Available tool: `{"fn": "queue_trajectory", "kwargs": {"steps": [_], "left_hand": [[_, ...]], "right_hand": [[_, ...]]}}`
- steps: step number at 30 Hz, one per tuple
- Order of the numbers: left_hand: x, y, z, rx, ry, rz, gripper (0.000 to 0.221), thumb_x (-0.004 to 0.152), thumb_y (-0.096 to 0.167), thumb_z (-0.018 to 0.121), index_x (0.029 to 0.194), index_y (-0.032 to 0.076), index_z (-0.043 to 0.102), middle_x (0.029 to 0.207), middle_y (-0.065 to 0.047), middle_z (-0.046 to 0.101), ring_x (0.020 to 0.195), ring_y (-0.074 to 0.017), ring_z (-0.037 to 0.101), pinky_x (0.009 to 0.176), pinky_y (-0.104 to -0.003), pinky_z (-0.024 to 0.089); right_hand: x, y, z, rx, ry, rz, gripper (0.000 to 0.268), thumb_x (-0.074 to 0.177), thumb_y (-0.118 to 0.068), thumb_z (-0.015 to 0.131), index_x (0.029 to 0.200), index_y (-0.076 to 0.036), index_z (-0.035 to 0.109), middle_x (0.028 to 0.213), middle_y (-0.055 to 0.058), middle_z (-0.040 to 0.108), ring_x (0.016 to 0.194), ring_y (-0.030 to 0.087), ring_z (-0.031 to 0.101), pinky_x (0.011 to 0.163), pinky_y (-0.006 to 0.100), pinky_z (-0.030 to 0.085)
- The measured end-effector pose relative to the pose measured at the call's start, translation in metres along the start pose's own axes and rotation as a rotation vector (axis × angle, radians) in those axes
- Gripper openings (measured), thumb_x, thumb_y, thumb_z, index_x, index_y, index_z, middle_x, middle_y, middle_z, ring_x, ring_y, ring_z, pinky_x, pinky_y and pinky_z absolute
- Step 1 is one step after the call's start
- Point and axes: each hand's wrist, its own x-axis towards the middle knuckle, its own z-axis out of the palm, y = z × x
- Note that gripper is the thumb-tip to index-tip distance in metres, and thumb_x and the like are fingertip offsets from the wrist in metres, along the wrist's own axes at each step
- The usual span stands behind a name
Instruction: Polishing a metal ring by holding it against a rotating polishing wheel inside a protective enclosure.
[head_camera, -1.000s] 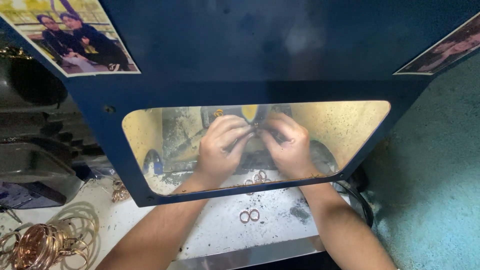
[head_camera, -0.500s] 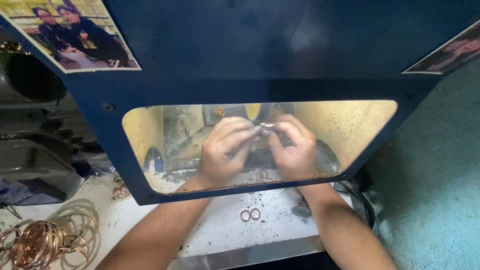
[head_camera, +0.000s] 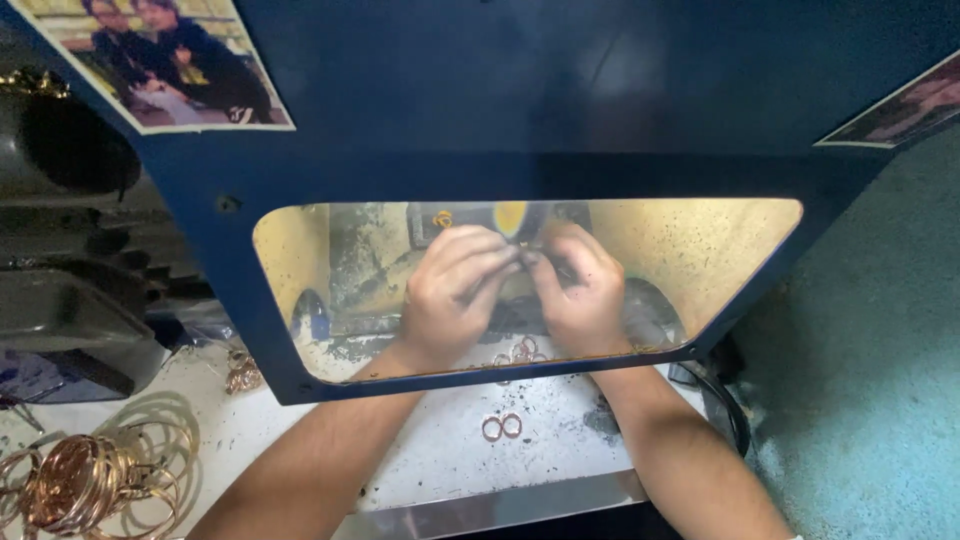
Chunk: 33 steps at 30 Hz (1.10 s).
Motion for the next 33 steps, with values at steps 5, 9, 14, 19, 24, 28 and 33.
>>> {"fn": "queue_trajectory", "kwargs": {"steps": [5, 9, 14, 19, 24, 28, 33], "left_hand": [[-0.002, 0.001, -0.002, 0.007, -0.015, 0.019, 0.014, 0.082, -0.006, 0.08, 0.093, 0.003, 0.078, 0.093, -0.011, 0.076, 0.093, -0.0302, 0.074, 0.081, -0.039, 0.061], [-0.002, -0.005, 0.001, 0.035, -0.03, -0.006, 0.014, 0.082, -0.006, 0.08, 0.093, 0.003, 0.078, 0.091, -0.01, 0.076, 0.09, -0.0273, 0.073, 0.079, -0.036, 0.061], [-0.003, -0.004, 0.0, 0.004, -0.032, -0.036, 0.015, 0.083, -0.005, 0.079, 0.093, 0.006, 0.078, 0.091, -0.009, 0.076, 0.088, -0.0255, 0.072, 0.077, -0.035, 0.06], [0.003, -0.003, -0.011, -0.166, -0.06, -0.133, 0.016, 0.081, 0.001, 0.082, 0.093, 0.01, 0.079, 0.087, -0.005, 0.076, 0.082, -0.0211, 0.071, 0.075, -0.033, 0.059], [0.0, -0.017, -0.01, -0.44, -0.192, -0.415, 0.017, 0.085, 0.003, 0.079, 0.101, 0.007, 0.078, 0.09, -0.008, 0.076, 0.08, -0.0169, 0.068, 0.073, -0.033, 0.057], [0.0, -0.017, -0.008, -0.406, -0.2, -0.482, 0.013, 0.085, 0.001, 0.079, 0.097, 0.005, 0.077, 0.088, -0.01, 0.076, 0.08, -0.017, 0.069, 0.075, -0.033, 0.057], [-0.004, -0.019, -0.001, -0.339, -0.16, -0.571, 0.012, 0.087, 0.005, 0.079, 0.098, 0.003, 0.075, 0.089, -0.011, 0.075, 0.083, -0.021, 0.073, 0.076, -0.036, 0.059]], "right_hand": [[-0.006, 0.005, 0.002, 0.037, 0.002, 0.039, 0.013, 0.094, -0.013, 0.072, 0.084, -0.005, 0.071, 0.075, 0.009, 0.065, 0.07, 0.027, 0.068, 0.064, 0.036, 0.053], [-0.001, 0.001, 0.002, 0.032, 0.001, 0.06, 0.011, 0.093, -0.009, 0.072, 0.083, -0.004, 0.07, 0.073, 0.01, 0.065, 0.069, 0.028, 0.069, 0.064, 0.036, 0.054], [0.0, -0.003, 0.0, 0.076, 0.001, 0.053, 0.009, 0.094, -0.009, 0.071, 0.086, -0.004, 0.072, 0.074, 0.01, 0.067, 0.069, 0.027, 0.07, 0.064, 0.036, 0.055], [-0.008, 0.011, -0.006, 0.168, -0.043, -0.004, 0.013, 0.095, -0.018, 0.071, 0.09, -0.007, 0.075, 0.081, 0.008, 0.069, 0.071, 0.021, 0.067, 0.066, 0.034, 0.053], [-0.005, 0.012, -0.012, 0.198, -0.17, 0.027, 0.016, 0.096, -0.02, 0.07, 0.093, -0.006, 0.076, 0.08, 0.01, 0.07, 0.072, 0.026, 0.071, 0.068, 0.037, 0.057], [-0.004, 0.016, -0.015, 0.186, -0.212, 0.11, 0.018, 0.096, -0.022, 0.07, 0.093, -0.006, 0.076, 0.085, 0.011, 0.073, 0.078, 0.025, 0.072, 0.071, 0.037, 0.057], [-0.002, 0.013, -0.008, 0.193, -0.244, 0.464, 0.02, 0.092, -0.017, 0.072, 0.105, -0.002, 0.075, 0.09, 0.016, 0.075, 0.09, 0.024, 0.073, 0.076, 0.041, 0.061]]}}
